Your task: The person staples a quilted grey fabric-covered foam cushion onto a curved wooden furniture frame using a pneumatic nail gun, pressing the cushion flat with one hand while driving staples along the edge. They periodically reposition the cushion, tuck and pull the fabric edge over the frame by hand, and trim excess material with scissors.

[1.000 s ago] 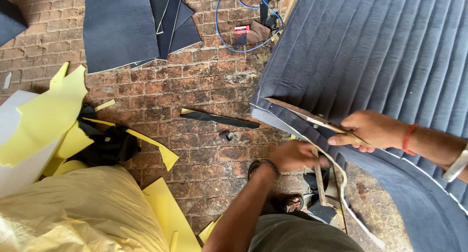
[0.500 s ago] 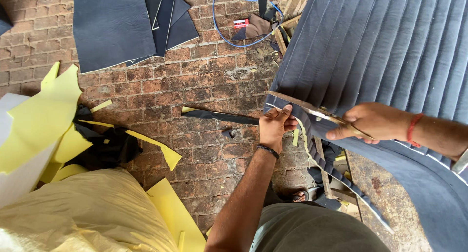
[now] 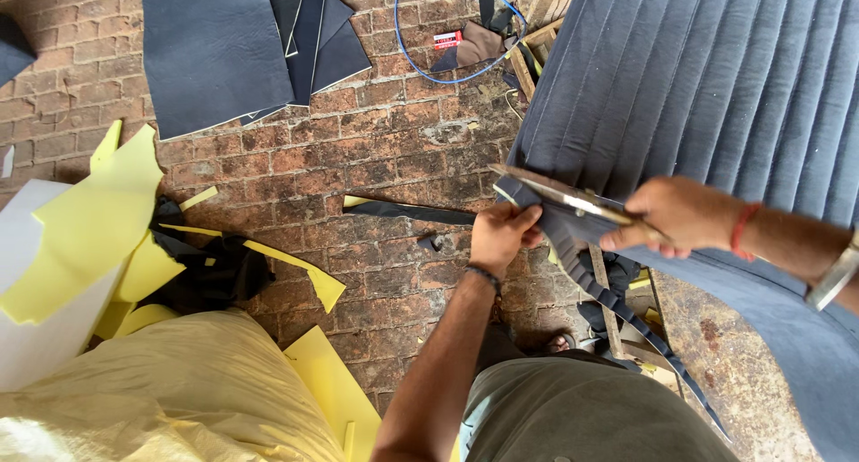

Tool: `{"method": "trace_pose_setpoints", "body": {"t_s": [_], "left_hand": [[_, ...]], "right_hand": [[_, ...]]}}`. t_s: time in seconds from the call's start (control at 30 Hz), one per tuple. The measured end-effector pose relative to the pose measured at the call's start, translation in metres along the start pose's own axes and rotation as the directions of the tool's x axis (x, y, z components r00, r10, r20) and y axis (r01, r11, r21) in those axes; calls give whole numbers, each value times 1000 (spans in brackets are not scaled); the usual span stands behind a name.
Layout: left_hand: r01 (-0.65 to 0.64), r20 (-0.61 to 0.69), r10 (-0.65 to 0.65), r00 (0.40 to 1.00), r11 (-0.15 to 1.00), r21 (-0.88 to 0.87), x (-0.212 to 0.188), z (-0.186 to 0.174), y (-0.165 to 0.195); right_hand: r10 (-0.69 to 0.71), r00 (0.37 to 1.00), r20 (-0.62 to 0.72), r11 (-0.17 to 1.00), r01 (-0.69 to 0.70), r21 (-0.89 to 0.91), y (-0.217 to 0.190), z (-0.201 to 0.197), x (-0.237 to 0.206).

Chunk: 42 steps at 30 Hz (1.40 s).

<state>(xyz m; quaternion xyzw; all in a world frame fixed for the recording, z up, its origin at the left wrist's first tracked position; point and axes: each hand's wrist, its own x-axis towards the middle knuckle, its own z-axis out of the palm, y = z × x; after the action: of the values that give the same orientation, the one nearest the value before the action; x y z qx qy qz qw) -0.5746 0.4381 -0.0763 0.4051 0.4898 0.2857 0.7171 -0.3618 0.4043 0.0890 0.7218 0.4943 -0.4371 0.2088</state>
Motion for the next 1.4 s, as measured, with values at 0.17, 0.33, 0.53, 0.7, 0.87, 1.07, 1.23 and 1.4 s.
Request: {"method": "trace_pose_setpoints", "body": {"t_s": [0.17,0.33,0.53,0.7,0.87,1.07,1.23,1.4], "left_hand": [[93,-515,-138,846,989,-113,-2,-66,3],[-467,-928,97,360,879,-90,-17,-190,37],[-33,-381,366,849,756,654,13,-92,33],[-495,57,688,724,459,738,34,7,19],[-563,157,678,719,434,704,66,-20,47],[-866,537,712,452,205,456,98,-49,66],[-932,823,437,362,192,308,131,-80,92],[-947,900,315,300,215,240,134,-91,106]], "right_hand": [[-33,998,-61,993,40,109,46,47,-22],[207,907,-366,748,94,657,118,47,-24],[263,699,-665,859,143,491,169,3,-10],[38,441,-897,968,208,143,178,12,-6],[-89,70,-994,900,434,-50,115,59,9],[-11,535,-845,750,563,347,-15,108,55],[385,413,-826,654,510,559,-122,115,107],[649,335,-683,506,481,716,-178,129,119]]}}
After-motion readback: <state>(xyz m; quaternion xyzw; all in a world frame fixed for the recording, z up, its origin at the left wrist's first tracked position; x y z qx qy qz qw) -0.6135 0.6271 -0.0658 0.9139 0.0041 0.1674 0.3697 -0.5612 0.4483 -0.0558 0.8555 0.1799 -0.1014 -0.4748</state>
